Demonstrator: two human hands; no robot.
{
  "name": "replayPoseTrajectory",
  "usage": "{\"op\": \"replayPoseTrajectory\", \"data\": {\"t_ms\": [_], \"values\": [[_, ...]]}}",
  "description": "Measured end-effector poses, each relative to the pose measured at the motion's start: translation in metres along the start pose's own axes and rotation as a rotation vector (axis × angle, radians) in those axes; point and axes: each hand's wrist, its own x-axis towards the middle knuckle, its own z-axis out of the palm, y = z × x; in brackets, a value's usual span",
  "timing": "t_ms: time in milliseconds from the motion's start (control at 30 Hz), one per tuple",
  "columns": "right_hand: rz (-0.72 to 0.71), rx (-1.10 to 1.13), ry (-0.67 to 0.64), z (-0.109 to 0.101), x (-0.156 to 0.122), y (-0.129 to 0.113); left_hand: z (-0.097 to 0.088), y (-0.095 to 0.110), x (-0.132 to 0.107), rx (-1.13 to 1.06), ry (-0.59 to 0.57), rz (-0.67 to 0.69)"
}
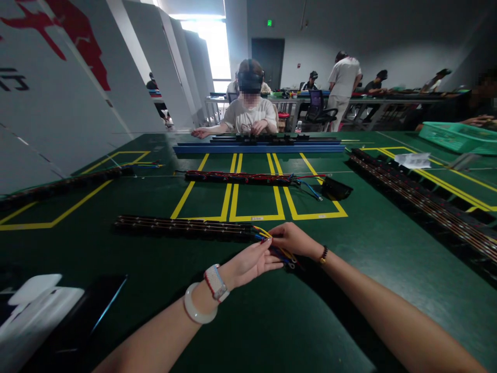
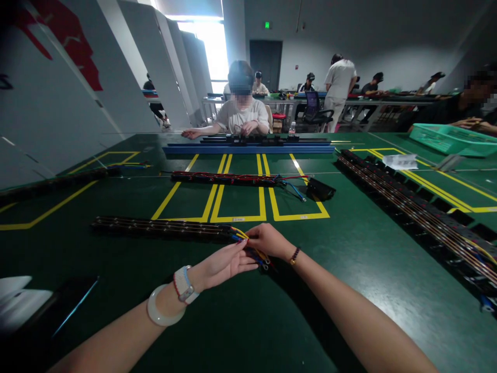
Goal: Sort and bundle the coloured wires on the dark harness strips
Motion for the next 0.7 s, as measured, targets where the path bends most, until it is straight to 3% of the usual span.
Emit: {"op": "replayPoseTrajectory", "data": {"t_ms": [167, 333, 700], "values": [[0.017, -0.352, 0.127, 0.010, -0.003, -0.016, 0.001, -0.004, 0.001, -0.089, 0.042, 0.044], [0.032, -0.637, 0.138, 0.017, -0.005, -0.025, 0.005, -0.004, -0.002, -0.137, 0.107, 0.084], [-0.013, -0.811, 0.102, 0.023, -0.005, -0.029, 0.005, -0.013, 0.006, -0.253, 0.157, 0.135]]}}
